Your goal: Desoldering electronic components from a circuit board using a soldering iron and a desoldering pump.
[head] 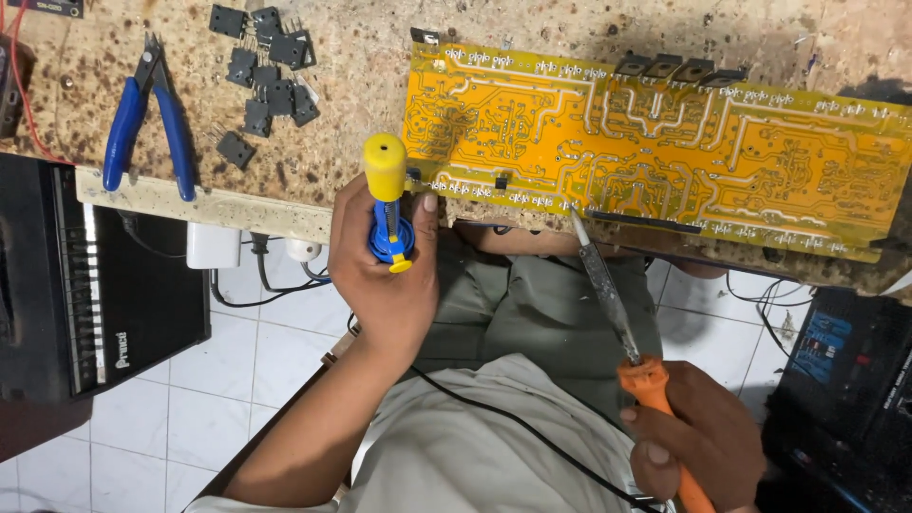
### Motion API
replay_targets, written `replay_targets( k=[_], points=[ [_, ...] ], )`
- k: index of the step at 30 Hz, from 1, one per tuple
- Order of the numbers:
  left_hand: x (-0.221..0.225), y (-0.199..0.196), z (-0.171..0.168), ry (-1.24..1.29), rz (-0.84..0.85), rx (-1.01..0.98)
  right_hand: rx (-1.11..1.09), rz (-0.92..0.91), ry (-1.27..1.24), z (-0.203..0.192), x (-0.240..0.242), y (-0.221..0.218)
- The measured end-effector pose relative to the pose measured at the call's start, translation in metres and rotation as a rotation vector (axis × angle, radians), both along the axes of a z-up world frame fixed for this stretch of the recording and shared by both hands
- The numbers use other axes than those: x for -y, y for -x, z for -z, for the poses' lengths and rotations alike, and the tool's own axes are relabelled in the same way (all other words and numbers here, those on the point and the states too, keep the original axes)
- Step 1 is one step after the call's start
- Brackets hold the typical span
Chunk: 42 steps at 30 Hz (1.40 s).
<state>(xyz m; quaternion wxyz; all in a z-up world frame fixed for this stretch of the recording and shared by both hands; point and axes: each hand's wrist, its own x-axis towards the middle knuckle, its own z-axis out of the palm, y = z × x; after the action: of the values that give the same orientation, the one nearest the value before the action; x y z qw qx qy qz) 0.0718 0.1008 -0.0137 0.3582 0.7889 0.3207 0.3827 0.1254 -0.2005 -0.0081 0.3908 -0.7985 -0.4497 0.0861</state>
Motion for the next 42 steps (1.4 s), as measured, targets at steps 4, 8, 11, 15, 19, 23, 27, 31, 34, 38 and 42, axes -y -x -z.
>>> replay_targets(
  k=[4,8,11,15,19,23,27,31,34,38,42],
  points=[
    [0.001,0.000,-0.001,-0.013,-0.003,0.001,-0.007,0.035,-0.028,-0.009,-0.012,0.000],
    [0.000,-0.001,-0.001,-0.018,0.000,0.006,0.021,0.011,-0.183,-0.014,-0.027,-0.005],
    [0.000,-0.001,0.000,-0.023,-0.010,0.004,0.108,0.039,-0.210,0.011,-0.015,-0.003],
    [0.001,-0.001,0.002,-0.027,-0.016,-0.005,0.127,0.061,-0.259,0.014,-0.019,-0.005],
    [0.001,0.000,0.000,-0.023,-0.019,-0.021,0.140,0.011,-0.239,0.024,-0.013,-0.008],
    [0.001,0.000,0.001,-0.033,-0.017,-0.030,0.133,0.000,-0.236,0.033,-0.006,-0.008],
    [0.000,0.000,-0.001,-0.026,-0.005,-0.021,0.095,0.038,-0.167,0.034,0.001,-0.002],
    [0.000,0.000,0.001,-0.028,-0.007,-0.011,0.071,-0.007,-0.190,0.044,0.011,-0.006],
    [0.000,0.000,0.000,-0.026,-0.016,-0.024,0.076,-0.073,-0.163,0.045,0.012,-0.011],
    [0.000,0.000,0.001,-0.040,-0.015,-0.021,0.108,0.010,-0.178,0.027,-0.006,-0.005],
    [-0.001,0.001,0.003,-0.031,-0.014,-0.008,0.094,-0.053,-0.209,0.050,0.011,-0.004]
  ],
)
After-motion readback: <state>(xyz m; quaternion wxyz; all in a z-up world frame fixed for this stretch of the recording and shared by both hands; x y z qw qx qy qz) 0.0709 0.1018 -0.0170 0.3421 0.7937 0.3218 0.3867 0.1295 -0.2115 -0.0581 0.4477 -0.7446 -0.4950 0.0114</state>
